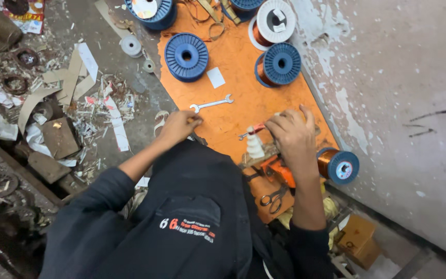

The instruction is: The person winds copper wire onto a white plastic bobbin mounted on a motorized winding machine. They use a wrench to tighten the bobbin, guide the wire by hand, and cut the wire with scissors after winding.

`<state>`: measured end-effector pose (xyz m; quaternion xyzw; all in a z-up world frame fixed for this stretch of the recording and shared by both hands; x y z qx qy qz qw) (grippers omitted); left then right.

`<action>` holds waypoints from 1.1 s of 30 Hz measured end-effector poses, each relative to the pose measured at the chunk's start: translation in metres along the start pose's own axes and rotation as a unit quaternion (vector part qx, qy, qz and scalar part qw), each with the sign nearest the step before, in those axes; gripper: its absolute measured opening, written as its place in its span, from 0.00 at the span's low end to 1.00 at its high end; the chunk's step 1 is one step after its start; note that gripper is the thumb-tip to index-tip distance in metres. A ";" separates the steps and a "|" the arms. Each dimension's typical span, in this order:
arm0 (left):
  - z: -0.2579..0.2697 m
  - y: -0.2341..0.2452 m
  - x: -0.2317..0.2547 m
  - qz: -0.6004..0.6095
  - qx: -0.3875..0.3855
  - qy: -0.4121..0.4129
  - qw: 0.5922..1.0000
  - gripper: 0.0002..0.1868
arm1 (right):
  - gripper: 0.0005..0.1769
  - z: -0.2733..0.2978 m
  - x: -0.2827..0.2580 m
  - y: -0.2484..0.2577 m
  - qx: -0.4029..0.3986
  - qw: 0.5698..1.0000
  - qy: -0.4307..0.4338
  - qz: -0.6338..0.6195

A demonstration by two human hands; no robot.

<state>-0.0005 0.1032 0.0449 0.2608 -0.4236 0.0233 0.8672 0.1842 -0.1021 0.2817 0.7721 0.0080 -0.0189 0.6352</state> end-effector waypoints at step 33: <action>-0.264 0.046 0.111 -0.277 0.222 -0.088 0.931 0.14 | 0.14 -0.005 0.019 0.004 0.033 0.991 -0.071 -0.110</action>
Point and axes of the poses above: each hand's wrist, its own z-axis away from the middle knuckle, its own y-axis out of the back of the hand, x = y × z, the point moved 1 cm from there along -z, towards the middle knuckle, and after that the axes turned 14 degrees about y, right-handed, at the moved point
